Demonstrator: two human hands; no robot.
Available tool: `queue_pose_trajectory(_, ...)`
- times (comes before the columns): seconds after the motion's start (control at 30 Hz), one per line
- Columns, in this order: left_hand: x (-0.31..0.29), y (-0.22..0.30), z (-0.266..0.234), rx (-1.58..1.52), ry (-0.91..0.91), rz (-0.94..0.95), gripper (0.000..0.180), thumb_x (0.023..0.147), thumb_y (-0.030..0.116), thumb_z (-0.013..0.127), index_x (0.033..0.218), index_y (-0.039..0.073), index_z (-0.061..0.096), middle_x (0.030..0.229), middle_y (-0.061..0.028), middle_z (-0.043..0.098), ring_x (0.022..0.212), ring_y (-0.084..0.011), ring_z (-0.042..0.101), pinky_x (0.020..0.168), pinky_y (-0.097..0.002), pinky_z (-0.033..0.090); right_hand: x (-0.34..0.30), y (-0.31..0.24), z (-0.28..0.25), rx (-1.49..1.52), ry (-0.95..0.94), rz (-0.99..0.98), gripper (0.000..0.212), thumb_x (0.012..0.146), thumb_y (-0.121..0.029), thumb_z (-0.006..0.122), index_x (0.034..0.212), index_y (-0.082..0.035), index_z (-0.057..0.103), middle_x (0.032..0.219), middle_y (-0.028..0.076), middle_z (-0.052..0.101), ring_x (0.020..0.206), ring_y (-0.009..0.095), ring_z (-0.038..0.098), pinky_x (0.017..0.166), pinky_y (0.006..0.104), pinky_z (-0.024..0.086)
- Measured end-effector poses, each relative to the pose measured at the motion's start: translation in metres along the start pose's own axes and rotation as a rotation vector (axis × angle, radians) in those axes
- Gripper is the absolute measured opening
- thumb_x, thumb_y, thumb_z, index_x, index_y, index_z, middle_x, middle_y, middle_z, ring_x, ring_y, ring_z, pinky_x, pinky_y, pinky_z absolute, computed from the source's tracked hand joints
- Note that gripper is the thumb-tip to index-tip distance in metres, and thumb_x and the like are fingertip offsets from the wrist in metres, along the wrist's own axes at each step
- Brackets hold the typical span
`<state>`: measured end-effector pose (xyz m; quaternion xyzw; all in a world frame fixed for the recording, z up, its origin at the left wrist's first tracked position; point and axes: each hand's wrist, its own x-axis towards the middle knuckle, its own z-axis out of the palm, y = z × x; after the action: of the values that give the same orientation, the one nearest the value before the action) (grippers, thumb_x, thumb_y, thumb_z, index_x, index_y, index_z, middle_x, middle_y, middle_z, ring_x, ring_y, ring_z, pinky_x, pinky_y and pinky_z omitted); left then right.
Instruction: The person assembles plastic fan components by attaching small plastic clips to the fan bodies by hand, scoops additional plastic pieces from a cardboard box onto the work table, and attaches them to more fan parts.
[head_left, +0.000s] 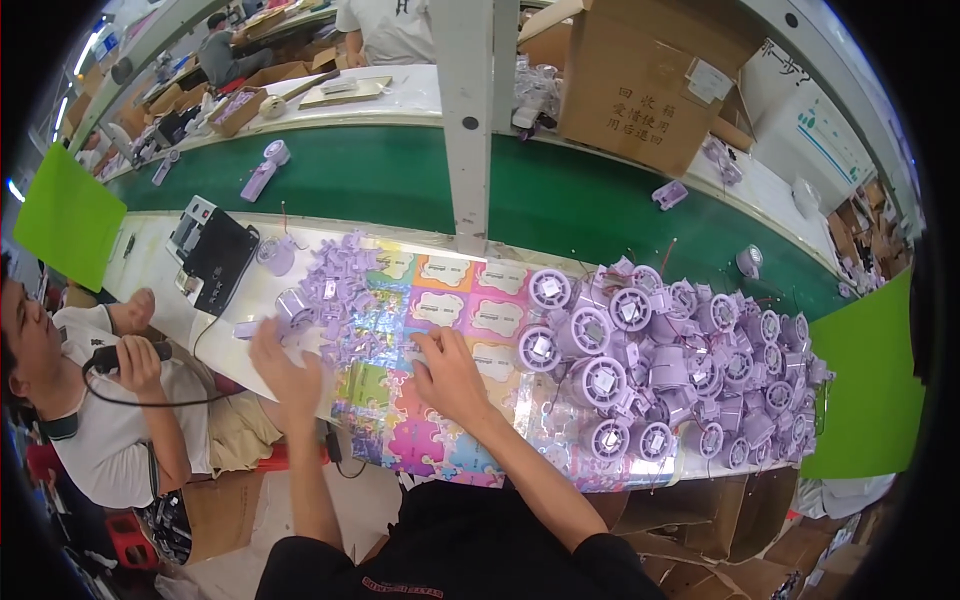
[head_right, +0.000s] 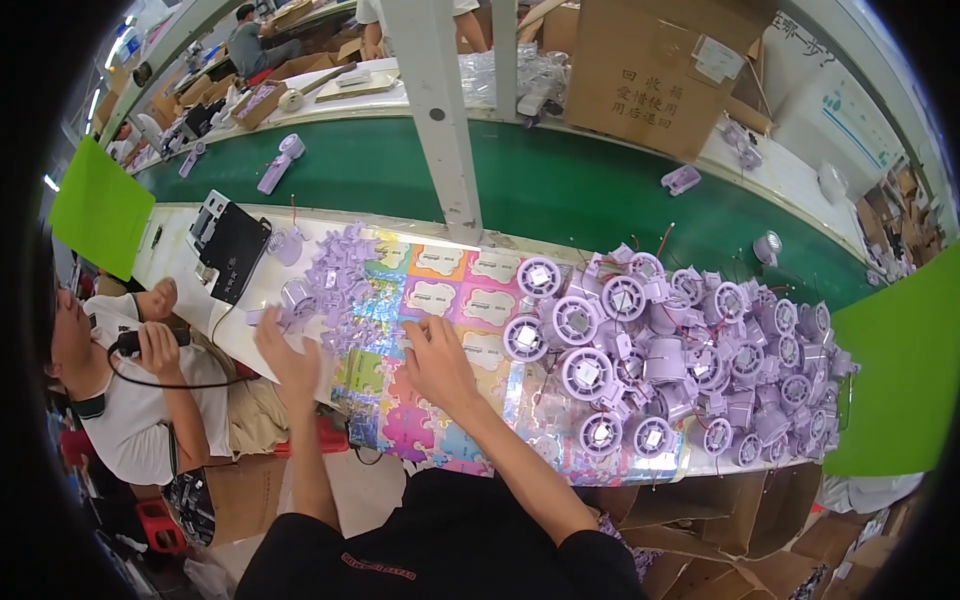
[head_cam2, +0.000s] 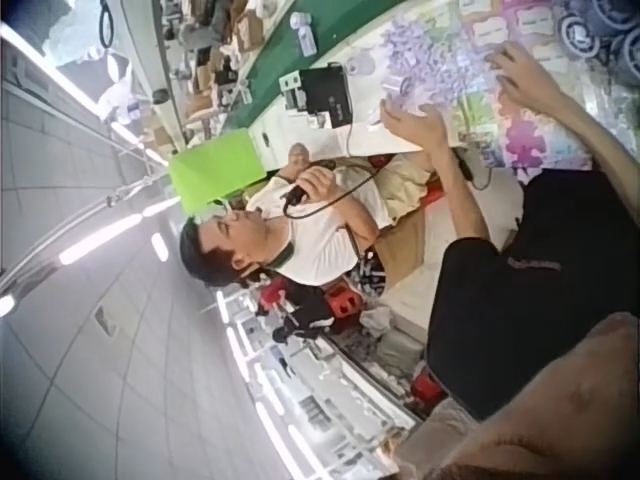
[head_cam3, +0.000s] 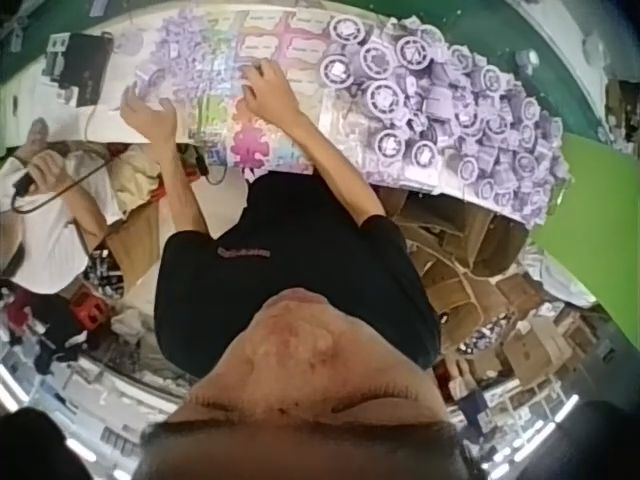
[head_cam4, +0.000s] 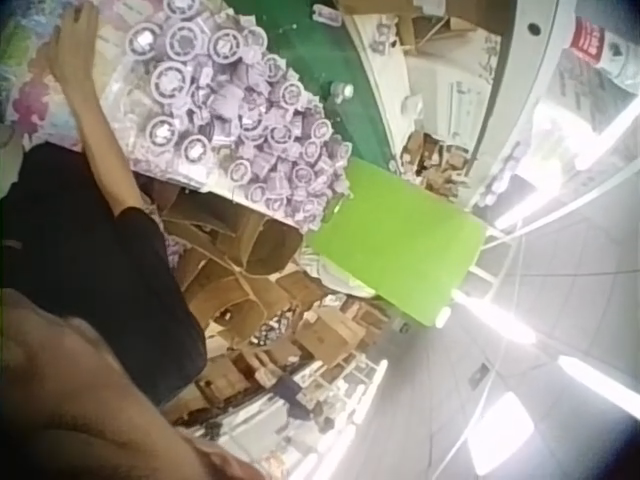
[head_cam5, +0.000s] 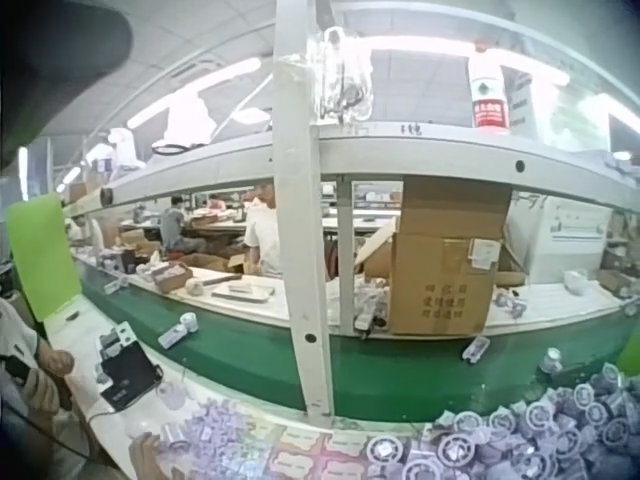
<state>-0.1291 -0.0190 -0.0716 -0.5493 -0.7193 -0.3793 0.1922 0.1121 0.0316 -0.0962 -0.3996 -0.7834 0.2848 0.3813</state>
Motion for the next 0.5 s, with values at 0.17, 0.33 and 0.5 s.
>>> queue_pose_trajectory(0.17, 0.052, -0.077, -0.002, 0.191, -0.524, 0.044, 0.042, 0.068, 0.008, 0.065, 0.11, 0.001, 0.063, 0.108, -0.0188, 0.062, 0.11, -0.0397, 0.056, 0.099, -0.0493, 0.041, 0.0, 0.006, 0.003, 0.017, 0.033, -0.018, 0.038, 0.08, -0.003, 0.064, 0.117, 0.002, 0.057, 0.105, 0.019, 0.055, 0.102, 0.036, 0.054, 0.089, 0.0433, 0.046)
queue_pose_trajectory(0.33, 0.071, -0.078, -0.008, 0.145, -0.557, 0.115, 0.024, 0.071, 0.009, 0.07, 0.093, 0.003, 0.067, 0.09, -0.0166, 0.065, 0.088, -0.039, 0.063, 0.076, -0.0437, 0.05, -0.002, 0.006, 0.001, 0.051, 0.057, -0.019, 0.039, 0.081, -0.003, 0.064, 0.118, 0.002, 0.056, 0.107, 0.019, 0.055, 0.104, 0.037, 0.054, 0.09, 0.044, 0.046)
queue_pose_trajectory(0.5, 0.081, -0.008, -0.045, 0.02, -0.614, 0.122, 0.023, 0.076, 0.011, 0.073, 0.097, 0.006, 0.065, 0.087, -0.0173, 0.066, 0.085, -0.0407, 0.063, 0.072, -0.0447, 0.05, -0.004, -0.013, -0.009, 0.08, 0.042, -0.067, 0.053, 0.077, -0.005, 0.069, 0.129, -0.002, 0.055, 0.118, 0.019, 0.053, 0.11, 0.037, 0.053, 0.094, 0.0447, 0.045)
